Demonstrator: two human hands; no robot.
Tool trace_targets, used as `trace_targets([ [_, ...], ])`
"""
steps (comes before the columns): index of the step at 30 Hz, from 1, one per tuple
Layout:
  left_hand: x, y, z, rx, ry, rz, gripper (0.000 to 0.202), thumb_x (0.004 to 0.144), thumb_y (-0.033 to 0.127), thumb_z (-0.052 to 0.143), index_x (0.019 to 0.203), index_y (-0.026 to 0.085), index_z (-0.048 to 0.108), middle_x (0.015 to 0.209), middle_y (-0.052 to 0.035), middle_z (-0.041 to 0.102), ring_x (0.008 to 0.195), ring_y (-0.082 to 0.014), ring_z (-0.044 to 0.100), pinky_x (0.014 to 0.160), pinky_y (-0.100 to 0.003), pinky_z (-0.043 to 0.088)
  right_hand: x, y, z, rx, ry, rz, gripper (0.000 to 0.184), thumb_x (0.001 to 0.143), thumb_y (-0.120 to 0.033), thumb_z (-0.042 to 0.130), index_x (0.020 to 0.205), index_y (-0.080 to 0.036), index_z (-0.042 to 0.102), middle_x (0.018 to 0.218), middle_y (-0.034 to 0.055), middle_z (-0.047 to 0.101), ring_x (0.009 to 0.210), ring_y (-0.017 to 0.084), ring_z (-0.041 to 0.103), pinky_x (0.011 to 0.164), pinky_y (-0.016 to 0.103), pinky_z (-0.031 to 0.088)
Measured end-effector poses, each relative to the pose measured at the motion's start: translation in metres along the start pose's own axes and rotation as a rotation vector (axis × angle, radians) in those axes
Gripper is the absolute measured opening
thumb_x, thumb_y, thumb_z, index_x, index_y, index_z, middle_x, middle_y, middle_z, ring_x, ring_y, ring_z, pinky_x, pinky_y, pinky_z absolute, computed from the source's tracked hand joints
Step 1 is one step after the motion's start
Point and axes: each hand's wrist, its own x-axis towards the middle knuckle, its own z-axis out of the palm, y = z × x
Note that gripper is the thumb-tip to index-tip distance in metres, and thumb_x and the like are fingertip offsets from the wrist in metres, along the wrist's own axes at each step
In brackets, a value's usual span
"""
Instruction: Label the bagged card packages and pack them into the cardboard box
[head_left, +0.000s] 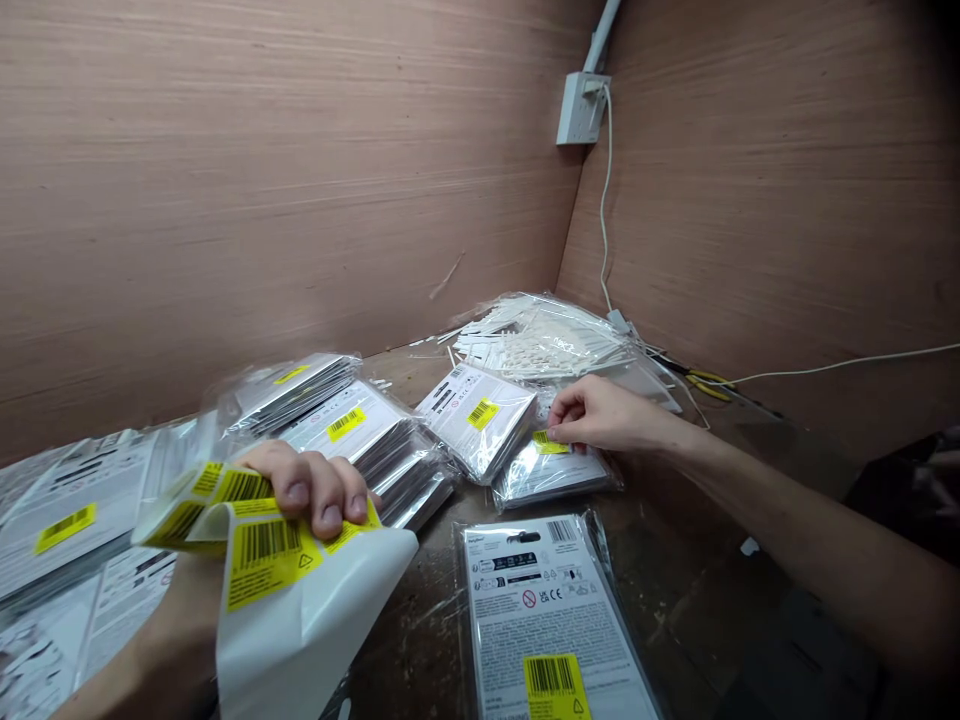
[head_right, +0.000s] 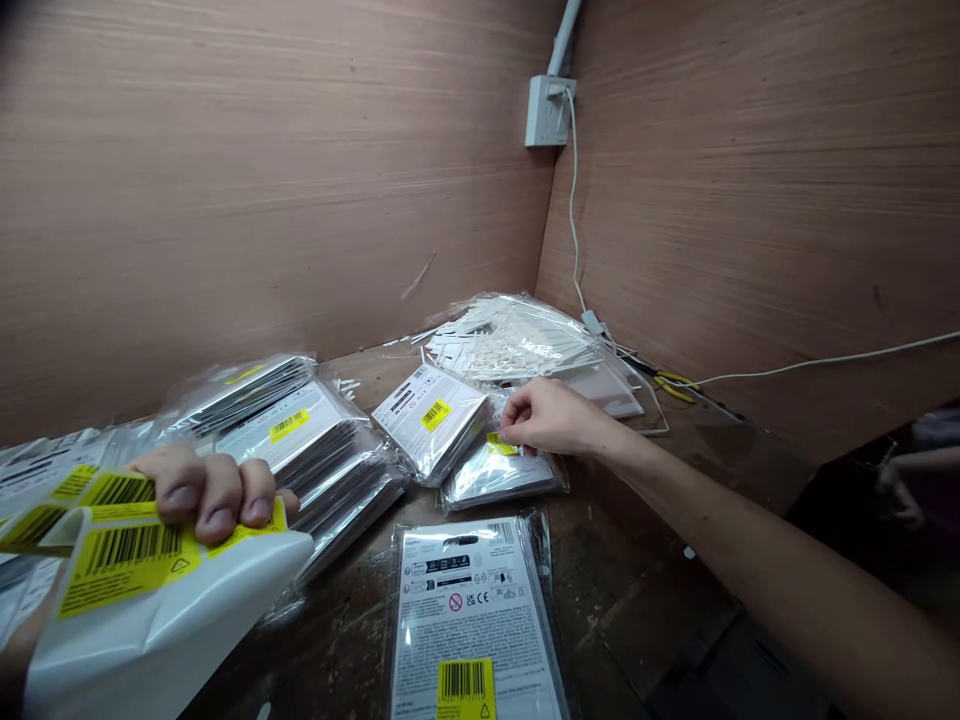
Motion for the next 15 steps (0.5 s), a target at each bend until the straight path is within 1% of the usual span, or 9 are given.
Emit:
trace_targets([
  [3,0.0,-0.001,-0.003,0.0,-0.005,-0.01,0.017,0.102,0.039,0.068,0.095,0.023,0.067,0.079,0.0022,0.072,0.079,-0.0163,0.07,0.082,-0.03,0.065,-0.004,-0.007,0.002,-0.097,0.079,-0.017,0.008,0.073,-0.026,0.074,0.073,-0.018,0.076,0.067,0.0025,0.074,0.063,0.018,0.068,0.056,0.026,0.043],
  [6,0.0,0.0,-0.004,-0.013,-0.041,-0.025,0.016,0.101,0.039,0.068,0.098,0.024,0.068,0.081,0.002,0.073,0.081,-0.0169,0.07,0.08,-0.032,0.067,-0.008,-0.01,0.003,-0.188,0.154,-0.049,0.007,0.072,-0.026,0.076,0.073,-0.02,0.075,0.067,0.0008,0.072,0.065,0.017,0.065,0.058,0.027,0.04],
  [8,0.0,0.001,-0.003,-0.01,-0.035,-0.03,0.016,0.101,0.039,0.068,0.097,0.024,0.069,0.08,0.0017,0.073,0.08,-0.0176,0.07,0.078,-0.032,0.067,-0.009,-0.008,0.003,-0.235,0.205,-0.056,0.016,0.072,-0.032,0.081,0.083,-0.021,0.076,0.065,-0.0003,0.07,0.064,0.018,0.063,0.06,0.028,0.038],
  [10,0.0,0.002,-0.002,-0.007,-0.022,-0.027,0.019,0.102,0.042,0.067,0.095,0.024,0.069,0.077,0.0016,0.072,0.077,-0.0178,0.069,0.077,-0.032,0.067,-0.009,-0.003,0.003,-0.266,0.252,-0.056,0.032,0.07,-0.042,0.086,0.092,-0.021,0.075,0.067,-0.0007,0.069,0.065,0.018,0.061,0.062,0.029,0.037],
  [11,0.0,0.003,0.0,-0.011,-0.007,-0.031,0.02,0.101,0.042,0.067,0.093,0.024,0.069,0.076,0.0016,0.072,0.077,-0.0174,0.069,0.078,-0.031,0.066,-0.009,0.0,0.004,-0.267,0.267,-0.053,0.038,0.069,-0.048,0.087,0.093,-0.021,0.074,0.069,-0.0007,0.069,0.065,0.018,0.06,0.062,0.029,0.036],
  [13,-0.001,0.005,0.005,-0.02,0.027,-0.062,0.017,0.099,0.039,0.071,0.092,0.024,0.068,0.076,0.0015,0.072,0.078,-0.0168,0.069,0.082,-0.031,0.065,-0.008,0.009,0.008,-0.242,0.293,-0.049,0.044,0.069,-0.057,0.087,0.088,-0.021,0.071,0.072,-0.0006,0.068,0.066,0.017,0.058,0.061,0.028,0.035],
  [15,-0.002,0.007,0.013,-0.003,0.056,-0.109,0.013,0.096,0.033,0.076,0.093,0.023,0.067,0.079,0.0007,0.071,0.083,-0.017,0.069,0.086,-0.032,0.064,-0.005,0.019,0.014,-0.207,0.32,-0.051,0.045,0.07,-0.06,0.085,0.084,-0.02,0.069,0.073,-0.0004,0.065,0.068,0.017,0.056,0.061,0.027,0.034],
])
